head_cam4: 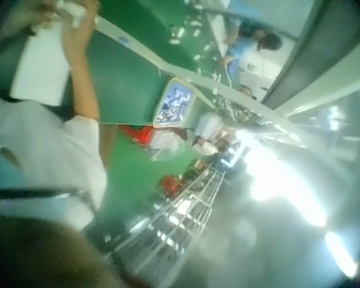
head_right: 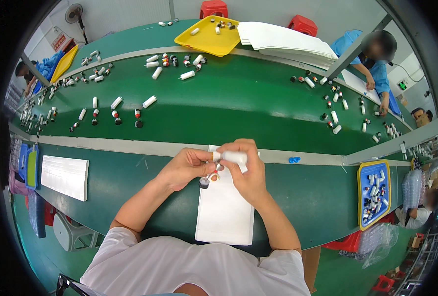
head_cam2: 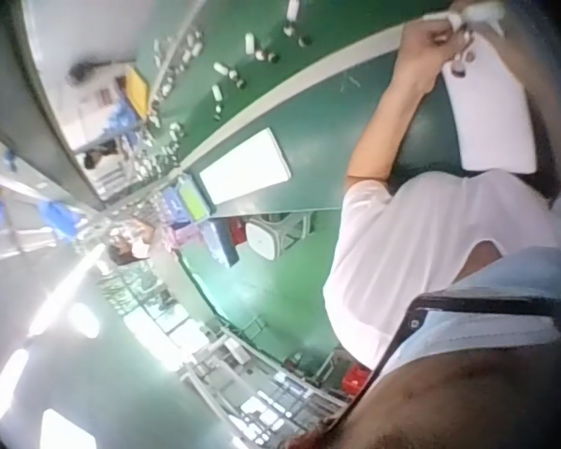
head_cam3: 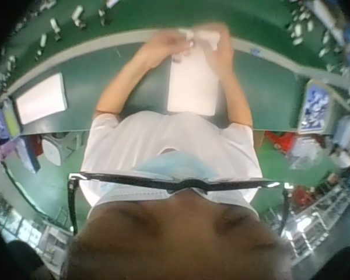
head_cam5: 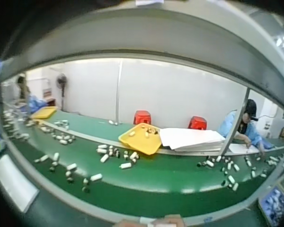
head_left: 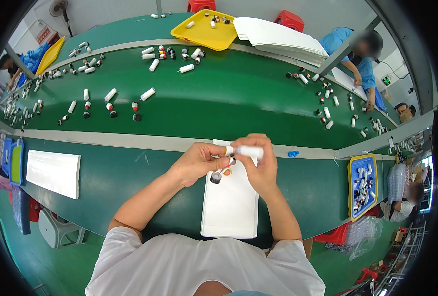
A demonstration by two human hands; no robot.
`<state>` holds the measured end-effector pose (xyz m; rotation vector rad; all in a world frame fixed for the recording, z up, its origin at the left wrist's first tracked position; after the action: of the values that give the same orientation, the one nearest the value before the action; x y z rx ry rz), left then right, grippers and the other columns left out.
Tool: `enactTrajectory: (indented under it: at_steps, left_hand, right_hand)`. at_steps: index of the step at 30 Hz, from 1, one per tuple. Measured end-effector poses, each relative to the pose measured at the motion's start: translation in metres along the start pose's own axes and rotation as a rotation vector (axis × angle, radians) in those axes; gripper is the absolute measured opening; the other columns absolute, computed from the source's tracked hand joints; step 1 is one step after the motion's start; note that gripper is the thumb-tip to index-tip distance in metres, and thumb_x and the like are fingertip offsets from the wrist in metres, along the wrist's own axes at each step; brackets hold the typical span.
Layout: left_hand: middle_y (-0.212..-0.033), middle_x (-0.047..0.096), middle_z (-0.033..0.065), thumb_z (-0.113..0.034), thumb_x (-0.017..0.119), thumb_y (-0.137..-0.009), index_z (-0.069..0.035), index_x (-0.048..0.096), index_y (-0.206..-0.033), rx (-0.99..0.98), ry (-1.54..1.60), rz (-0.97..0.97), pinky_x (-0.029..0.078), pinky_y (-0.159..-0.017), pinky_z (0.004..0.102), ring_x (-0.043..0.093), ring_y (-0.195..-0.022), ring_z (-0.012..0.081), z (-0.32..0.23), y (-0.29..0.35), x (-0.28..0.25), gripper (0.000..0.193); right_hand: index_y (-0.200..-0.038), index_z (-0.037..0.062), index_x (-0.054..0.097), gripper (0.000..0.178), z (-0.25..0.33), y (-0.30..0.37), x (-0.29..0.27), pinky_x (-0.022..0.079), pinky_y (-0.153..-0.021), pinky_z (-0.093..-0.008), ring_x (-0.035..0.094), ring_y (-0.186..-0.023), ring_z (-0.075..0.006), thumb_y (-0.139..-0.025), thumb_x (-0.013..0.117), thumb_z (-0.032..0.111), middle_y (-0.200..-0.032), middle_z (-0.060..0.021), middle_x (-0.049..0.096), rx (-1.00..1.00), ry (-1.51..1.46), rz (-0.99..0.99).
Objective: Manually assemble and wrap small cylindrical electronic or plastic components at an industrial workstation.
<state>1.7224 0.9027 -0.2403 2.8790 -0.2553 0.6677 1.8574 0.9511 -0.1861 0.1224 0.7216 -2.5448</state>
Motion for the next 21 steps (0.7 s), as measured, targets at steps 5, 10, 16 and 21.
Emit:
enactTrajectory:
  at_steps: [5,10,16,21]
  left_hand:
    - [-0.090,0.069,0.0064,-0.006,0.069,-0.092,0.001,0.068,-0.116,-0.067,0.096,-0.026,0.053,-0.068,0.0262,0.066,-0.078,0.0129,0.017,-0.015,-0.009,0.025]
    - [-0.087,0.068,0.0072,-0.004,0.069,-0.089,0.003,0.069,-0.108,-0.075,-0.066,-0.159,0.048,-0.066,0.0243,0.066,-0.077,0.0115,0.020,-0.025,-0.030,0.020]
    - [-0.086,0.067,0.0069,-0.005,0.069,-0.088,0.003,0.068,-0.108,-0.088,-0.113,-0.174,0.048,-0.066,0.0246,0.066,-0.078,0.0118,0.043,-0.035,-0.031,0.021]
    - [-0.086,0.067,0.0061,-0.005,0.069,-0.088,0.003,0.068,-0.108,-0.083,-0.229,-0.210,0.048,-0.067,0.0245,0.066,-0.080,0.0113,0.047,-0.038,-0.022,0.021]
  right_hand:
    - [-0.123,-0.0002,0.053,0.040,-0.066,0.017,-0.015,0.050,-0.075,-0.0356,0.061,-0.085,-0.0230,-0.088,0.070,0.009,-0.108,-0.0134,0.062,0.361,0.305,-0.054]
    - [-0.113,-0.0156,0.058,0.050,-0.065,0.042,0.002,0.053,-0.077,-0.0416,0.055,-0.098,-0.0344,-0.079,0.078,0.015,-0.106,-0.0213,0.051,0.154,0.885,0.096]
    - [-0.109,-0.0073,0.065,0.047,-0.073,0.044,-0.009,0.052,-0.079,-0.0394,0.054,-0.102,-0.0297,-0.074,0.082,0.018,-0.105,-0.0123,0.054,0.247,0.835,0.018]
    - [-0.108,-0.0016,0.069,0.041,-0.084,0.048,-0.021,0.051,-0.080,-0.0383,0.054,-0.101,-0.0267,-0.073,0.082,0.016,-0.104,-0.0075,0.056,0.309,0.692,-0.029]
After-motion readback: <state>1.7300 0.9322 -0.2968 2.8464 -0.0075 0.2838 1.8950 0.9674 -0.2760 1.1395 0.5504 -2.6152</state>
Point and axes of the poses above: each hand's wrist, its own y-axis away from the middle knuckle, its own x-axis out of the palm, z = x × y, the point moved 7 cm from there along -y, towards the middle knuckle
